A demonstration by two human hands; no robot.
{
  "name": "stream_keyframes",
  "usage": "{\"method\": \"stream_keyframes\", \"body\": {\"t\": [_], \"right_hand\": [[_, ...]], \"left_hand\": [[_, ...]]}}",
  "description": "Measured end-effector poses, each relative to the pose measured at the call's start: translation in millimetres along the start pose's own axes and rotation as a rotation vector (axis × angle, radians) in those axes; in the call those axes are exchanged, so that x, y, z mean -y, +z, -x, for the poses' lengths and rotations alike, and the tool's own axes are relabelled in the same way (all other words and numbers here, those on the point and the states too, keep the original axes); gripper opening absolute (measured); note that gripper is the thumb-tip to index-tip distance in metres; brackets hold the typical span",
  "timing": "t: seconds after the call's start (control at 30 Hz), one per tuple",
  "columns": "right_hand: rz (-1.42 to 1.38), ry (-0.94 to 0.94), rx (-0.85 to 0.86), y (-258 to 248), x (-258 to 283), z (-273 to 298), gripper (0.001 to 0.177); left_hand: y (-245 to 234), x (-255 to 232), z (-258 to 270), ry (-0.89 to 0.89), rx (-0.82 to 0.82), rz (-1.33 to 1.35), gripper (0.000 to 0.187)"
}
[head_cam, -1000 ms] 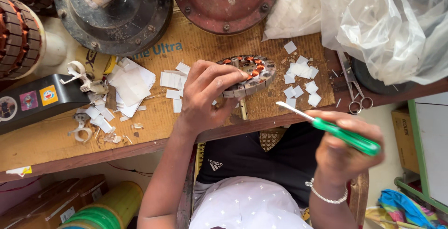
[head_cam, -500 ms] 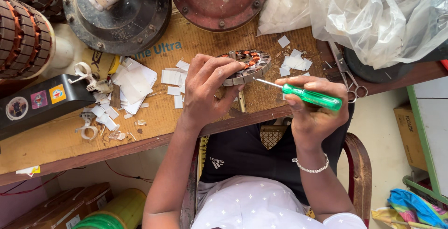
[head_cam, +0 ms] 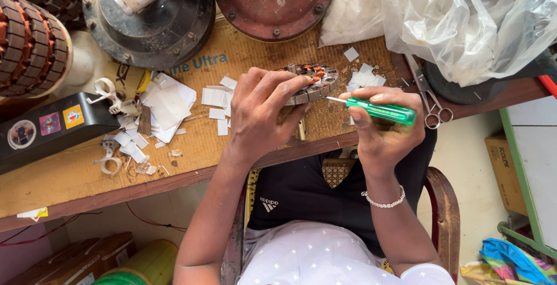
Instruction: The person inserts small white insulating pieces into the slots of a motor stator. They use a green screwdriver to press the pieces into place and scissors to trim excess material. The work is performed on a cluttered workbench with other motor parts nearby.
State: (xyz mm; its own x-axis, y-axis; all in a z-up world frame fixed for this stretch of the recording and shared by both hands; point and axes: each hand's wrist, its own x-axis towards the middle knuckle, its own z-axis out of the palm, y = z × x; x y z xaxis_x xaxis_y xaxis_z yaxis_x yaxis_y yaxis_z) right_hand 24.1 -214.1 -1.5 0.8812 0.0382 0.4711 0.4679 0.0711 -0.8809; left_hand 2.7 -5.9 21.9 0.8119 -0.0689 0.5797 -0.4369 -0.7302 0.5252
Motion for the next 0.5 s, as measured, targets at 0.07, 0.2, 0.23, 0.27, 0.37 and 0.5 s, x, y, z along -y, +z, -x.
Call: {"method": "stream_keyframes", "body": {"t": [0.07,0.2,0.23,0.27,0.37,0.5], "right_hand": [[0.000,0.003,0.025,0.6,0.7,-1.2,0.037],[0.020,-0.005,0.069,3.9,5.5,-2.8,0.035],[0.032,-0.013,0.075,5.7,7.1,-3.3,0.033],[0.047,-0.020,0.073,8.0,9.7,-1.6,0.030],[0.213,-0.077,0.069,13.6,20.5,7.4,0.027],[0.328,-0.136,0.096,9.8,26.0,6.5,0.024]], "left_hand": [[2.9,0.9,-1.3,-0.007,-0.001,-0.015,0.051],[6.8,2.6,-4.3,0.001,-0.022,-0.026,0.052],[7.3,2.5,-5.0,0.001,-0.020,-0.033,0.051],[7.9,2.0,-4.9,0.001,-0.019,-0.040,0.051],[8.8,2.3,-4.8,0.000,-0.022,-0.045,0.052],[9.8,0.2,-2.8,-0.012,-0.009,-0.043,0.052]]}}
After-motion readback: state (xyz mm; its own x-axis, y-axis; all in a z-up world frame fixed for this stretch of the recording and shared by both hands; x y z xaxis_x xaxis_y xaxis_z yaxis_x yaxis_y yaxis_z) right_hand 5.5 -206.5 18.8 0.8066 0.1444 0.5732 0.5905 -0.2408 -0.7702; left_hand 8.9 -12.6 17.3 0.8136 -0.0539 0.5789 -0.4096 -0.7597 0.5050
